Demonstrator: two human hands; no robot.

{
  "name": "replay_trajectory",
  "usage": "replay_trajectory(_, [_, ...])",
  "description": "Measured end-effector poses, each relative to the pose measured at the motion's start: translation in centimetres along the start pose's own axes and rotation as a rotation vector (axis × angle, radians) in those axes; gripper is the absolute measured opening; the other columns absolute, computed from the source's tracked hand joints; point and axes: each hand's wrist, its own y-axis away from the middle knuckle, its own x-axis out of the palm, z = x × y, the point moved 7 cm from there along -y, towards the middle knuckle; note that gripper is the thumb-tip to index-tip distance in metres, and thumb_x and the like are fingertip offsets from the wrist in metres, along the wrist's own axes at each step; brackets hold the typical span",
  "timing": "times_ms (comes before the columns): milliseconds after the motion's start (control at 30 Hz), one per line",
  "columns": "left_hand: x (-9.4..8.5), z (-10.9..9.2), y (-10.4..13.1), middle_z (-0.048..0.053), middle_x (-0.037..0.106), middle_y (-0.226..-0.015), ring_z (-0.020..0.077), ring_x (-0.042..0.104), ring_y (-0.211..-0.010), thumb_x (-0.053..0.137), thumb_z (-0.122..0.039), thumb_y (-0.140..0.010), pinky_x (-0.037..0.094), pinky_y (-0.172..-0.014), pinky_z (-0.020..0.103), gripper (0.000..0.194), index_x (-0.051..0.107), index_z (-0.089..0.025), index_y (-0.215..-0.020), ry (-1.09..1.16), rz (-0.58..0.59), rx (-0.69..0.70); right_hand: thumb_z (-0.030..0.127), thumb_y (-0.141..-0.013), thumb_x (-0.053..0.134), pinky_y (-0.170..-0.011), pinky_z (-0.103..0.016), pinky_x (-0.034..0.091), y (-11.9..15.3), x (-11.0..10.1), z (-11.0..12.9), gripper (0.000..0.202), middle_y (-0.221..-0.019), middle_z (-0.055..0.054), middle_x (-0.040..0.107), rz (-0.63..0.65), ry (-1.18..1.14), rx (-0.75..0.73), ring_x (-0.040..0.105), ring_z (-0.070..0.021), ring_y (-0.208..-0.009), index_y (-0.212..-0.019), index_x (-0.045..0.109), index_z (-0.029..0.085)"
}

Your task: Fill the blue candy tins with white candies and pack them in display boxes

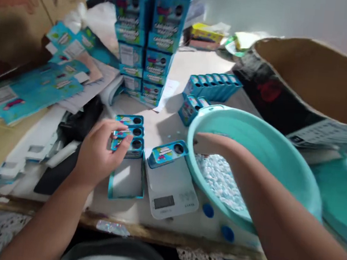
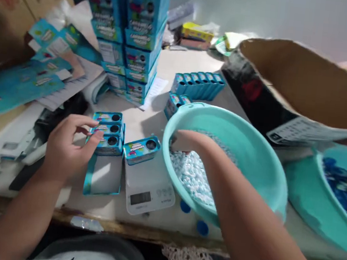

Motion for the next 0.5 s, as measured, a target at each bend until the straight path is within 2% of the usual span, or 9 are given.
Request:
replay_trajectory(133, [-0.1, -0.9, -0.5, 0.003, 0.069, -0.097, 0.018, 0.067, -0.096, 0.061, -0.024, -0.095, 0.056, -0.089, 0.031, 0.006, 0.062, -0.02, -0.099, -0.101, 0.064, 0.094, 0.014, -0.091, 0.065, -0.06, -0.027, 0.054, -1.2, 0.2, -0.6, 0.012, -0.089, -0.01, 0.072, -0.023, 0.021, 0.005, 0.07, -0.024, -0.08, -0.098, 0.071, 0.021])
replay_trajectory(267, [0.4, -2.2, -0.2, 0.004, 0.07, -0.102, 0.0202, 0.067, -0.102, 0.063, -0.022, -0.094, 0.055, -0.096, 0.035, 0.012, 0.06, -0.02, -0.106, -0.076, 0.139, 0.177, 0.019, -0.089, 0.067, -0.061, -0.026, 0.053, -1.3, 0.2, -1.2, 0.003, -0.083, -0.008, 0.071, -0.048, 0.015, 0.037, 0.068, -0.0211, -0.075, -0.091, 0.069, 0.02])
replay_trajectory(367, [0.8, -2.1, 0.0, 0.005, 0.07, -0.104, 0.022, 0.068, -0.103, 0.063, -0.023, -0.094, 0.055, -0.096, 0.037, 0.013, 0.06, -0.022, -0.107, -0.105, 0.164, 0.169, 0.025, -0.087, 0.069, -0.062, -0.025, 0.054, -0.9, 0.2, -1.1, 0.013, -0.087, -0.007, 0.071, -0.03, -0.033, 0.02, 0.068, -0.0196, -0.075, -0.097, 0.07, 0.017])
replay_trajectory(500, [1.0, -1.8, 0.1, 0.005, 0.071, -0.102, 0.0226, 0.068, -0.103, 0.063, -0.022, -0.093, 0.055, -0.093, 0.038, 0.011, 0.061, -0.023, -0.105, -0.115, 0.141, 0.17, 0.018, -0.084, 0.064, -0.063, -0.024, 0.058, -0.8, 0.3, -1.0, 0.021, -0.094, -0.009, 0.071, -0.022, -0.149, 0.028, 0.067, -0.0187, -0.079, -0.103, 0.072, 0.013])
